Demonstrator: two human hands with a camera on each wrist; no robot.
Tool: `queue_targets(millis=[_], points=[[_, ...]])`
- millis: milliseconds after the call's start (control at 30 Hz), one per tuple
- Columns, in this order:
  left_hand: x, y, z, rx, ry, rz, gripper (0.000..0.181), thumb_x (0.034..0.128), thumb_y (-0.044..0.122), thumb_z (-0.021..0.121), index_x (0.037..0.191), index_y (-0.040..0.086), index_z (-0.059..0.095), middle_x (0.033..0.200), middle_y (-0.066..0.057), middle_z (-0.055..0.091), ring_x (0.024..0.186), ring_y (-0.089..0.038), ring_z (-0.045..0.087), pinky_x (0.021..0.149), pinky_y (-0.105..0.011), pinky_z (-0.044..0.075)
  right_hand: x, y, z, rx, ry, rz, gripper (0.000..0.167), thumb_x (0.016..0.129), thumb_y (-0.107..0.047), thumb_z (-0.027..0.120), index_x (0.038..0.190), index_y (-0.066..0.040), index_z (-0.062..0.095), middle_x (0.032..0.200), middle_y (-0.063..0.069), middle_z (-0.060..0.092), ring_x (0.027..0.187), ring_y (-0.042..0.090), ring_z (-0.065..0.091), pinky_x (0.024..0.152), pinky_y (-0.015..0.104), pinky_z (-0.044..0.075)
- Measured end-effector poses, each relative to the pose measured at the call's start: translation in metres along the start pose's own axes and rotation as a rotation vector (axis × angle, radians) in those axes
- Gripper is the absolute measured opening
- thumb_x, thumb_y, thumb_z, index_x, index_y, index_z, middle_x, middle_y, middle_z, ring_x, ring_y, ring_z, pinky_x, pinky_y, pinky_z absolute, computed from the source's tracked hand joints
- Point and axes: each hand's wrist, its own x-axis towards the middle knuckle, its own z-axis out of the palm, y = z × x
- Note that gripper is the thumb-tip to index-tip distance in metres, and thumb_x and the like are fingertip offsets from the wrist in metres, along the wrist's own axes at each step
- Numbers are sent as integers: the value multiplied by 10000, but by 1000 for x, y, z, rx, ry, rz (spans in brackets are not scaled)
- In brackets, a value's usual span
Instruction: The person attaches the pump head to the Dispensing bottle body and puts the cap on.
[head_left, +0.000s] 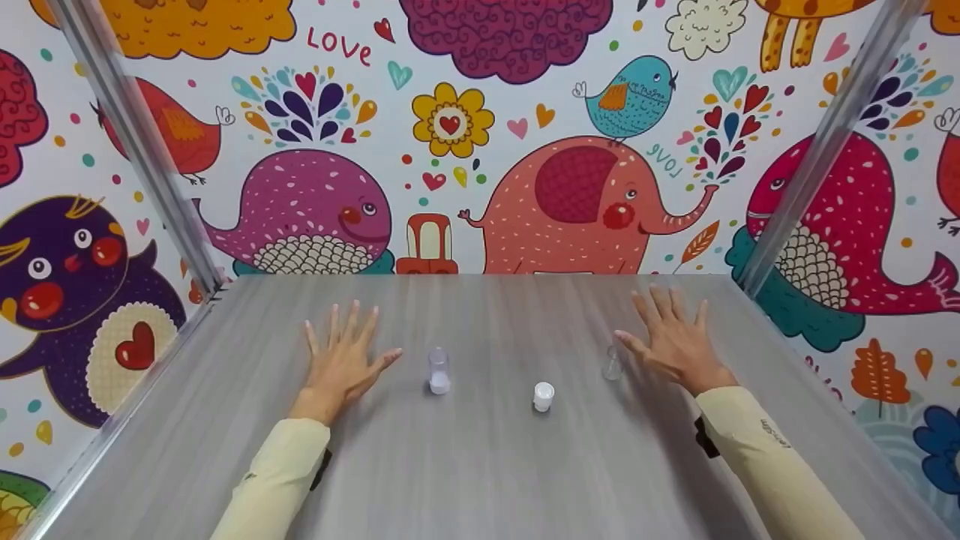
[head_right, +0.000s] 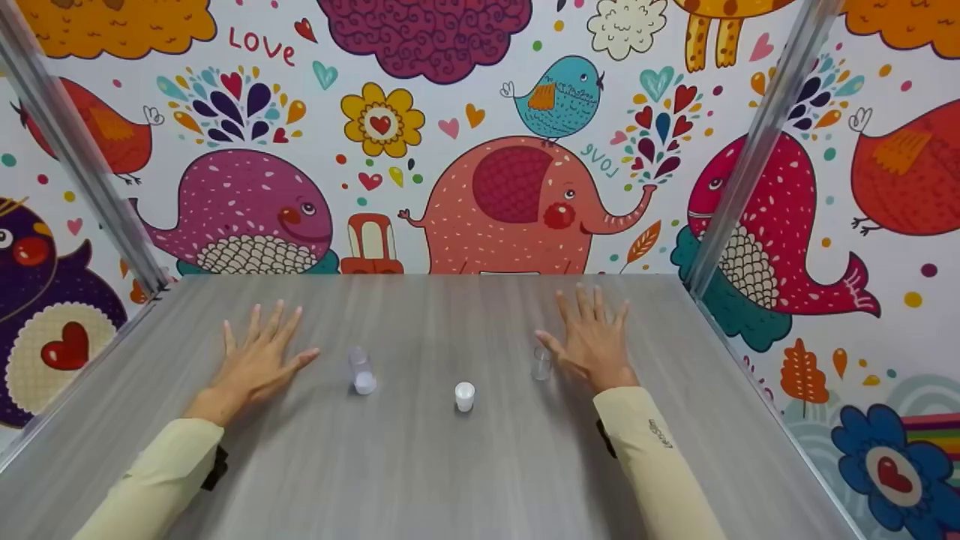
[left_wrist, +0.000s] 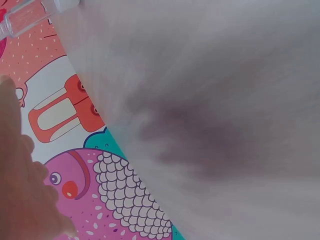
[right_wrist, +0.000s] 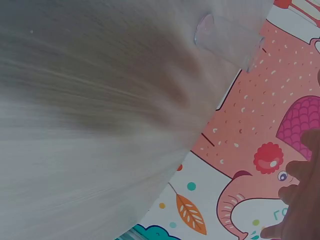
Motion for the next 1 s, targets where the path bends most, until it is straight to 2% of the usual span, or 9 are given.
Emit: queue_targets(millis=[300,400,633,833,1000], points=[[-5,1,3,8,16,43,915,913,667,515,1594,131,223,1678,-175,123,1532,-479,40,1138,-747,-60,-1,-7,1,-14,18,-24,885,927,-697,438,1598,-160,224,1674,208,137,1519,512,61,1114,775,-54],[-6,2,4,17,13,51,959,888,711,503,1596,133,212,1679,-171,134,1532,-478,42,1144,-742,-48,-2,-10,3,-30,37,-43,890,922,-714,426,1594,-160,240,1670,209,154,1519,503,93,1117,780,-13],[-7,4,5,43,-10,48,1036,846,798,449,1603,144,183,1685,-158,127,1536,-470,30,1163,-721,-35,-4,-17,6,-18,49,-66,891,911,-725,429,1600,-197,226,1685,170,129,1531,484,74,1133,757,-43],[-9,7,6,15,-15,62,1024,860,764,486,1601,123,187,1684,-160,114,1539,-467,20,1163,-709,-73,-5,-23,7,-20,49,-79,887,911,-714,442,1599,-195,230,1686,160,137,1534,475,74,1140,749,-40],[-10,9,8,1,-23,76,1022,864,747,504,1598,108,192,1682,-168,128,1537,-471,11,1161,-710,-75,-7,-29,12,-8,62,-92,869,910,-656,512,1588,-172,265,1675,180,170,1527,488,94,1129,764,-32]])
